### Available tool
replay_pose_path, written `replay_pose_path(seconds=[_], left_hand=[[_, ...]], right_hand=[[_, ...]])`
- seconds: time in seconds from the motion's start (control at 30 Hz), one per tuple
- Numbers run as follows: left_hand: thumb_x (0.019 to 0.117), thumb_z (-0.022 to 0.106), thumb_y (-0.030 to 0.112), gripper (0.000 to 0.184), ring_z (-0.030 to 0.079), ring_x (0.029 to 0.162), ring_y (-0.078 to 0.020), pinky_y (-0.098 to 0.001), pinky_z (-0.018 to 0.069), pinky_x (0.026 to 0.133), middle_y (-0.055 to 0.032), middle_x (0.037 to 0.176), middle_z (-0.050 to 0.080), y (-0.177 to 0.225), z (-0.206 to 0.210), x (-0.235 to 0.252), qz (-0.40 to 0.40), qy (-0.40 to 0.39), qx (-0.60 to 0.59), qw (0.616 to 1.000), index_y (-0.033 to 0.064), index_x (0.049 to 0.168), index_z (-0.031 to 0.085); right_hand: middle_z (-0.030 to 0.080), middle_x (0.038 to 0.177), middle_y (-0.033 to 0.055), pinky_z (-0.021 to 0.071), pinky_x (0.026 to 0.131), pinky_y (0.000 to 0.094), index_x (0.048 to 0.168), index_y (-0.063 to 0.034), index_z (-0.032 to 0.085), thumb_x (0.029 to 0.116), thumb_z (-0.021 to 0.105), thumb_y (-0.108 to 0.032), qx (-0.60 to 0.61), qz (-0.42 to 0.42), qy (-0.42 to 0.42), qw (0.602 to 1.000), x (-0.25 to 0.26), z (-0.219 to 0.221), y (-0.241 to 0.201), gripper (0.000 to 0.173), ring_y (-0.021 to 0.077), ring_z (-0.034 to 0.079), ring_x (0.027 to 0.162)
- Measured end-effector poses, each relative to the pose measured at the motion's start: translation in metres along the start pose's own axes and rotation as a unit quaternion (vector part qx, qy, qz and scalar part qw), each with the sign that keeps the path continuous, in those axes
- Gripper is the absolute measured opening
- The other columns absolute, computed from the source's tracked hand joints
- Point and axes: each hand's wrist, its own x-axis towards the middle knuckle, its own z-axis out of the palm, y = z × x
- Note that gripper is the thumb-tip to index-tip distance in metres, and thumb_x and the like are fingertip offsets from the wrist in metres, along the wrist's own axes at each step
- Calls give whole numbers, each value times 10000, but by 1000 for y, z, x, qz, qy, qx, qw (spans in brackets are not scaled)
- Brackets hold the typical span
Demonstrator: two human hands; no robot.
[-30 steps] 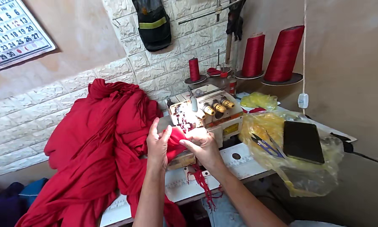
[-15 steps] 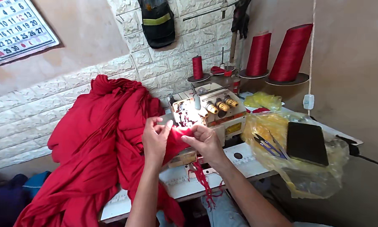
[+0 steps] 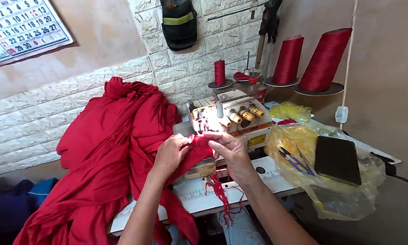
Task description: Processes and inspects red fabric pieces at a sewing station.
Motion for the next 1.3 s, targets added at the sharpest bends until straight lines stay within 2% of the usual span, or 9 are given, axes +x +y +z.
replay_pose_path(seconds=[0.2, 0.33, 0.47, 0.57, 0.7, 0.83, 0.93, 1.07, 1.3], left_hand=[[959, 664, 162, 123, 639, 960, -146, -368, 536, 855, -27, 1036, 675, 4, -4, -3, 86, 137, -51, 986, 108, 1014, 760], [964, 667, 196, 121, 602, 1100, -173, -415, 484, 931, -28, 1126, 661, 23, -9, -5, 119, 135, -55, 982, 124, 997, 758], [838, 742, 582, 723, 614, 1129, -321, -545, 518, 914, -173, 1341, 595, 28, -28, -28, -53, 40, 1, 998, 19, 1270, 606], [943, 724, 204, 337, 660, 961, -373, -570, 512, 871, -239, 1093, 668, 24, -50, -45, -181, -102, 19, 978, -52, 1154, 663], [993, 578, 15, 201, 660, 1015, -443, -611, 499, 913, -278, 1087, 675, 17, -53, -54, -256, -4, 114, 960, -64, 1155, 668], [951, 622, 20, 229, 643, 1001, -461, -642, 494, 848, -282, 1106, 647, 21, -46, -41, -146, 123, 117, 975, -76, 1158, 639], [994, 534, 49, 223, 666, 813, -247, -446, 560, 724, -142, 1003, 685, 37, -34, -21, 2, 30, 5, 1000, 24, 1186, 644], [958, 518, 125, 305, 674, 897, -314, -494, 502, 779, -137, 947, 707, 40, -14, 7, 146, -27, 119, 982, 32, 1176, 710], [971, 454, 245, 362, 606, 969, -228, -464, 439, 871, -49, 910, 680, 20, -28, 20, 132, -98, 37, 986, 58, 861, 744]], right_hand=[[750, 1059, 70, 598, 797, 239, 1180, -10, 716, 926, 662, -10, -77, 15, -60, 995, 6, -5, -5, 259, 94, 713, 894], [727, 940, -2, 545, 856, 305, 967, -80, 761, 976, 664, -294, -271, 35, -198, 941, 15, 2, -5, 235, 44, 667, 912], [712, 839, -17, 502, 663, 178, 988, -36, 736, 993, 646, -151, -136, 64, -131, 980, 12, 9, -10, 146, -4, 615, 720], [725, 823, 0, 455, 571, 143, 993, -19, 743, 1001, 623, -79, -49, 90, -67, 992, 6, 2, -14, 134, -9, 589, 642], [720, 824, 3, 419, 522, 133, 976, -25, 714, 987, 632, -52, -34, 85, -19, 996, -4, -1, -10, 87, -13, 557, 595], [737, 907, 43, 418, 493, 147, 1122, 6, 689, 963, 635, -2, -6, 81, -6, 997, -7, -2, -3, 169, 9, 563, 592], [745, 899, 31, 438, 502, 148, 1050, 1, 728, 953, 635, 1, -16, 64, -8, 998, -7, -2, -1, 135, 4, 577, 601], [750, 892, 33, 476, 577, 160, 1029, 3, 745, 950, 643, 3, -34, 61, -7, 998, -6, -3, -1, 129, 19, 604, 652], [753, 919, 48, 491, 592, 162, 1060, 2, 739, 953, 654, -19, -46, 71, -26, 996, -3, -5, -6, 138, 36, 645, 715]])
